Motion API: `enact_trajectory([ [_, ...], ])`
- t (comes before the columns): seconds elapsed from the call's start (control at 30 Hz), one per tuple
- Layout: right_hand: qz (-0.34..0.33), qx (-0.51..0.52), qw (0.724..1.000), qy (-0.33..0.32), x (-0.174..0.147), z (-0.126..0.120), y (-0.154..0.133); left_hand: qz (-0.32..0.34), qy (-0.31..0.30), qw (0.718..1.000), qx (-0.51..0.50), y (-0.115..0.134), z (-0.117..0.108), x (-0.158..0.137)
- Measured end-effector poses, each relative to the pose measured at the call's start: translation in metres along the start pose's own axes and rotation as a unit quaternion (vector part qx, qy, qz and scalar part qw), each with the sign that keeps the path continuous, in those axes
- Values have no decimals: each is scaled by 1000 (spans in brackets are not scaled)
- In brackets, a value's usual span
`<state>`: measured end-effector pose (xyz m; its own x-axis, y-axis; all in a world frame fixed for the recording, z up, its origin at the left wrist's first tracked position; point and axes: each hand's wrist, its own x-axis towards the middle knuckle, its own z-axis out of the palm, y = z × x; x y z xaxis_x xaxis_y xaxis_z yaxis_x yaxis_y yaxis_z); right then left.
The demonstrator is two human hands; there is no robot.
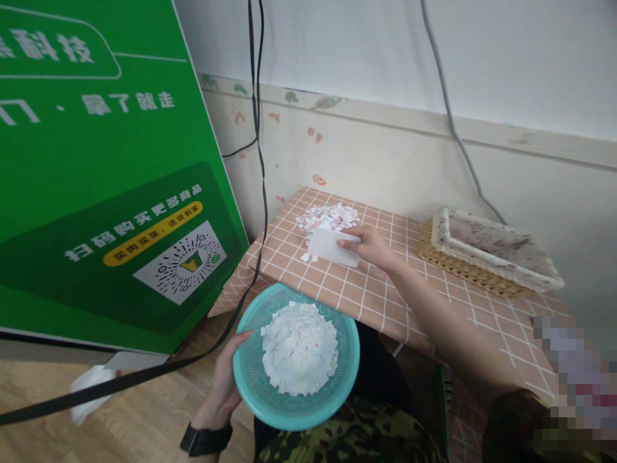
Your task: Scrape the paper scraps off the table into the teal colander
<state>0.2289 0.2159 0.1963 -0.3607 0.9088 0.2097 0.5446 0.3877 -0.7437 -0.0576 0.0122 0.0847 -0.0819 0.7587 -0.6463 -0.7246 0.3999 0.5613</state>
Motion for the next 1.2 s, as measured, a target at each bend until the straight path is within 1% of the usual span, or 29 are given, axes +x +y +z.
enact_trajectory([
  [0.1, -4, 23, 1000, 13, 1, 4, 0, -4, -9, 1000, -3, -1, -1, 1],
  [0.2, -5, 18, 999, 29, 1, 5, -1, -5, -10, 1000, -2, -1, -2, 1],
  [0.3, -7, -2, 1000, 19, -1, 5, -5, 0, -4, 1000, 0, -1, -3, 2],
  [0.43, -32, -25, 999, 3, -4, 5, -10, 4, -11, 1000, -2, -1, -3, 3],
  [0.57, -44, -20, 999, -14, -6, 5, -13, 7, -13, 1000, -3, -1, -2, 1],
  [0.73, -47, -17, 998, -32, -4, 3, -13, -9, -16, 1000, -6, -1, -1, 0],
  [0.93, -11, -61, 998, 7, -1, 1, -15, -6, -7, 1000, -5, 0, 0, 0],
  [1.1, -44, -53, 997, -18, 0, 4, -18, -8, -9, 1000, -2, -1, -2, 1],
  [1.2, -50, -56, 997, -7, 2, 7, -17, -3, -7, 1000, -3, -1, -4, 2],
])
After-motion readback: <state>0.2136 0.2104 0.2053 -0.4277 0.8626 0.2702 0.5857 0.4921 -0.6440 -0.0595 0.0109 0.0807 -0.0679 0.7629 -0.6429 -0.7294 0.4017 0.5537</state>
